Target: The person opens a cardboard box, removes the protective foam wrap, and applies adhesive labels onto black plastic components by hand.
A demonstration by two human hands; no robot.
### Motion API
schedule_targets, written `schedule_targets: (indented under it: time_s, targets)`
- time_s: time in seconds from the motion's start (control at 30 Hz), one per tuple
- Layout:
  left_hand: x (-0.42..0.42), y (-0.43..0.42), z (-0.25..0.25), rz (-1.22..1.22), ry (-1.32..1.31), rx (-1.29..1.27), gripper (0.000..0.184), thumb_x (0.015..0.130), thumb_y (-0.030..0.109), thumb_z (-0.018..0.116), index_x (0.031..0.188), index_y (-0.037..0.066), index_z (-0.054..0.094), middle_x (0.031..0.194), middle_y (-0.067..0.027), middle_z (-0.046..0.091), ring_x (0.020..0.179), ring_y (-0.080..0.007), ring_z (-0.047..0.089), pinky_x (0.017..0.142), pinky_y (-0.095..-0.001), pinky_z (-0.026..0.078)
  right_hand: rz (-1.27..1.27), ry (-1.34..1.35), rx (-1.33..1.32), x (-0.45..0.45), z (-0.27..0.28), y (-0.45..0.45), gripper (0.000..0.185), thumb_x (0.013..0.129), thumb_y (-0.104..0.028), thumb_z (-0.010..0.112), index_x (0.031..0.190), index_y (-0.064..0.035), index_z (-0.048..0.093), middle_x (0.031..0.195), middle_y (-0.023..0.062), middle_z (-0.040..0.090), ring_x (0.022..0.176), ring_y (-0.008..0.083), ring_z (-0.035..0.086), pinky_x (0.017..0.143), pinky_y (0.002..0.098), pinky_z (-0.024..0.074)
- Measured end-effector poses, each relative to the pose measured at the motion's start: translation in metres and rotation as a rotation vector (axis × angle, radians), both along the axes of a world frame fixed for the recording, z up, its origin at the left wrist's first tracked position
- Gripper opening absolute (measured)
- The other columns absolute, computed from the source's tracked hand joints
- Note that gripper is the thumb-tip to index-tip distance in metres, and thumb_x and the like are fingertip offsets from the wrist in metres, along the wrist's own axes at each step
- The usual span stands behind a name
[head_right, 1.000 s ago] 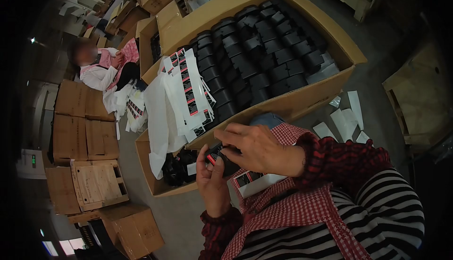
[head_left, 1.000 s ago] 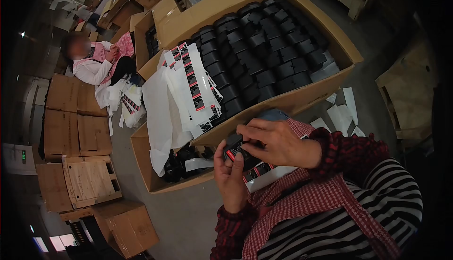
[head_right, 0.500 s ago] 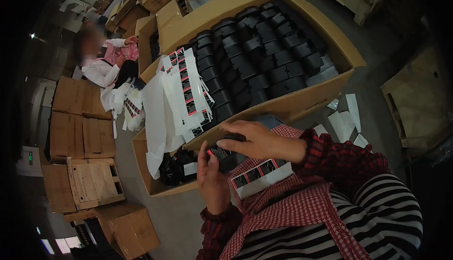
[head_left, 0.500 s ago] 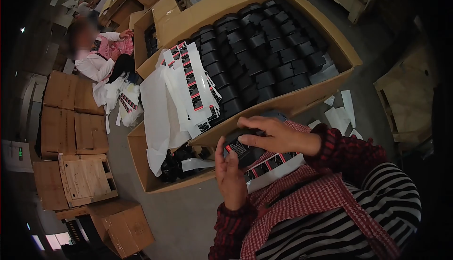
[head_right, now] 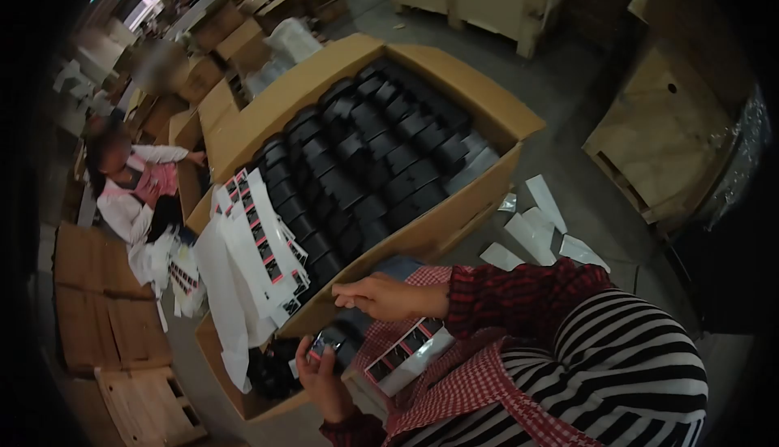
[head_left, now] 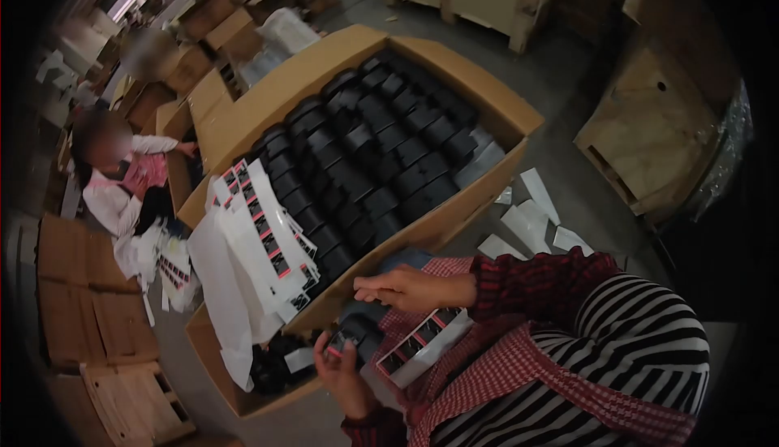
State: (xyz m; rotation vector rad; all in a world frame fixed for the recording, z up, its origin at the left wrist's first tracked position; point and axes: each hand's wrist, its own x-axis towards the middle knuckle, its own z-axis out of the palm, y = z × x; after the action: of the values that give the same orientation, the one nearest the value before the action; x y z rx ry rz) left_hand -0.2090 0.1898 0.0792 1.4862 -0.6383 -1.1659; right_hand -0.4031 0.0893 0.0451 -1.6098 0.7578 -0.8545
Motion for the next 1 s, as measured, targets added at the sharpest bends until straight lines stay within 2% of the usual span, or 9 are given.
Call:
schedule_targets:
  time_s: [0.1,0.2,0.37,0.47,0.53,0.67,0.73,0.9,1.0]
  targets:
    - [0.058,0.019,-0.037,0.196,0.002,0.088,0.039,0.091,0.011,0.057,0.127,0.001,0.046,0.117,-0.0151,0.054,0.1,-0.0217,0.058,0.089,-0.0344,0.047,-0.15,-0.006,-0.055,-0.035,-0.017,-0.023,0.025,0.091,-0.009,0.052,0.114,-0.0042,0.059,0.099,0.0114,0.066,0.089,0.0255,0.065,0.078,0.0327,0.0512]
    - [0.213,0.068,-0.193,0.376,0.255,0.058,0.046,0.093,0.018,0.055,0.133,0.003,0.039,0.123,-0.0144,0.05,0.105,-0.0255,0.056,0.093,-0.0401,0.047,-0.5,0.408,-0.282,-0.103,-0.014,-0.055,0.022,0.09,-0.01,0.056,0.109,0.0007,0.06,0.095,0.0128,0.064,0.086,0.0261,0.064,0.075,0.0306,0.0506]
    - [0.149,0.011,-0.073,0.512,0.183,-0.086,0.06,0.093,0.019,0.056,0.143,0.006,0.024,0.131,-0.0118,0.046,0.119,-0.0285,0.049,0.1,-0.045,0.042,-1.162,0.745,-0.414,-0.185,-0.071,-0.12,0.023,0.086,-0.017,0.061,0.099,0.0022,0.059,0.094,0.0199,0.061,0.086,0.0383,0.059,0.076,0.036,0.0507]
    - [0.111,-0.006,-0.06,0.422,0.033,-0.019,0.062,0.094,0.019,0.055,0.145,0.008,0.021,0.135,-0.0119,0.045,0.125,-0.0281,0.045,0.102,-0.0453,0.039,-1.087,0.917,0.132,-0.205,-0.081,-0.14,0.028,0.088,-0.02,0.06,0.102,0.0037,0.058,0.093,0.018,0.062,0.083,0.03,0.061,0.077,0.0326,0.0502]
    - [0.087,-0.013,-0.053,0.182,-0.026,-0.067,0.048,0.095,0.018,0.054,0.138,0.006,0.036,0.13,-0.012,0.05,0.121,-0.0246,0.049,0.099,-0.04,0.042,-0.985,0.338,0.487,-0.207,-0.076,-0.145,0.04,0.09,-0.022,0.057,0.118,0.0056,0.055,0.104,0.0243,0.064,0.092,0.0347,0.064,0.082,0.0386,0.0508]
    - [0.03,-0.007,-0.023,0.048,-0.02,-0.108,0.034,0.096,0.015,0.052,0.128,0.004,0.049,0.123,-0.0115,0.056,0.114,-0.0216,0.054,0.094,-0.035,0.046,-0.922,0.325,0.094,-0.213,-0.043,-0.136,0.04,0.093,-0.02,0.055,0.124,0.0058,0.053,0.106,0.0169,0.066,0.093,0.0231,0.065,0.084,0.0333,0.0508]
    - [-0.01,-0.011,-0.002,-0.163,0.001,-0.074,0.027,0.097,0.012,0.05,0.122,0.002,0.053,0.116,-0.0102,0.06,0.107,-0.0187,0.058,0.09,-0.0323,0.049,-0.417,-0.429,0.384,-0.189,0.005,-0.101,0.034,0.096,-0.018,0.053,0.121,0.0056,0.056,0.111,0.0109,0.065,0.096,0.0173,0.064,0.086,0.0303,0.0504]
    - [-0.072,-0.051,0.024,-0.441,0.059,-0.26,0.032,0.093,0.013,0.059,0.123,0.001,0.053,0.115,-0.009,0.059,0.107,-0.0158,0.056,0.089,-0.0287,0.046,0.213,-0.438,0.667,-0.106,0.042,-0.053,0.033,0.097,-0.017,0.051,0.121,0.0043,0.058,0.108,0.0065,0.066,0.098,0.0155,0.061,0.09,0.0282,0.0461]
    - [-0.075,-0.057,0.036,-0.595,0.112,-0.198,0.037,0.088,0.014,0.068,0.119,0.0,0.054,0.111,-0.0051,0.058,0.097,-0.0099,0.055,0.085,-0.0247,0.046,0.269,-0.23,0.46,-0.067,0.043,-0.046,0.036,0.098,-0.02,0.051,0.125,0.0032,0.055,0.117,0.0105,0.059,0.109,0.017,0.056,0.094,0.0284,0.0425]
